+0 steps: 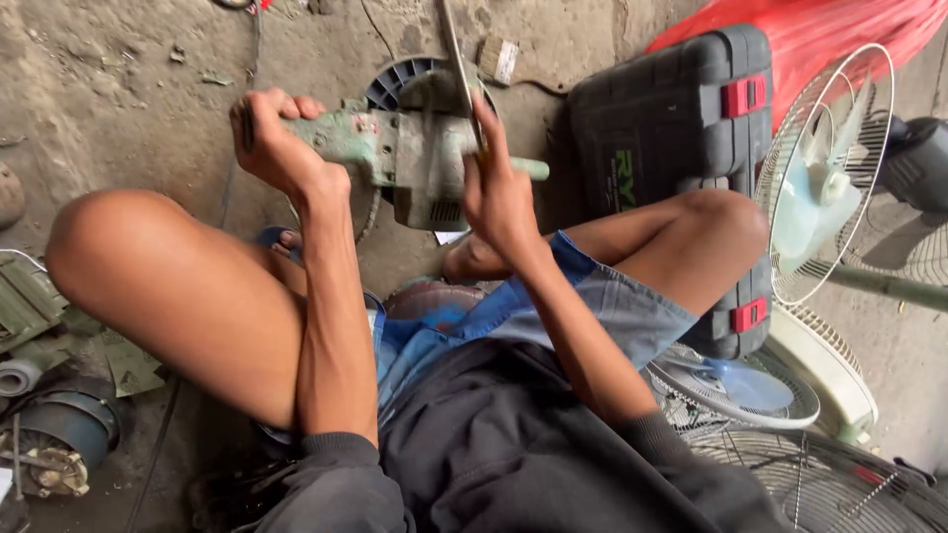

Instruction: Cleaning the exterior of a power tool using a brush and a scraping tool to remove dirt and debris.

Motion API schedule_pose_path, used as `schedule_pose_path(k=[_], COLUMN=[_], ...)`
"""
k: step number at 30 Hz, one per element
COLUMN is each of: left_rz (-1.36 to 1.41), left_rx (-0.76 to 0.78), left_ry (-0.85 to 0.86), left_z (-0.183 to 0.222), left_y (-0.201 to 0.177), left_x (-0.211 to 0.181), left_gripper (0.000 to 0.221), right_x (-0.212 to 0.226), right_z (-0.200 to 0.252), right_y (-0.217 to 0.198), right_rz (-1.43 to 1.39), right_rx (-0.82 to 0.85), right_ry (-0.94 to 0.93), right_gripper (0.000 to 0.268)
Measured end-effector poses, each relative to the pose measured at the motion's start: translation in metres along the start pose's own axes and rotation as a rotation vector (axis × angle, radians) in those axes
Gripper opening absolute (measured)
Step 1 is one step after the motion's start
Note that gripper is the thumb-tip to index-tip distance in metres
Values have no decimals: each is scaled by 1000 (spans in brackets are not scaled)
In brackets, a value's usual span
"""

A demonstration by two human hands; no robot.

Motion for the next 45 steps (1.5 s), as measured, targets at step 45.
schedule_pose_path(k=[45], left_rz=[-86], left_rx=[141], left_ry=[83], left_z=[-23], left_y=[17], left_x=[14], left_gripper=[18], right_x=[-41], right_z=[84], right_y=[4], right_rz=[-624], right_rx=[222], right_ry=[188], right_gripper=[52])
Point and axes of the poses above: each hand's wrist, its own z-axis away from the middle knuckle, its own y-axis out of the palm, x = y × z, the point moved 9 cm from there along -z, towards the middle knuckle, and after that the axes turned 8 degrees about y, right-handed, at the moved point
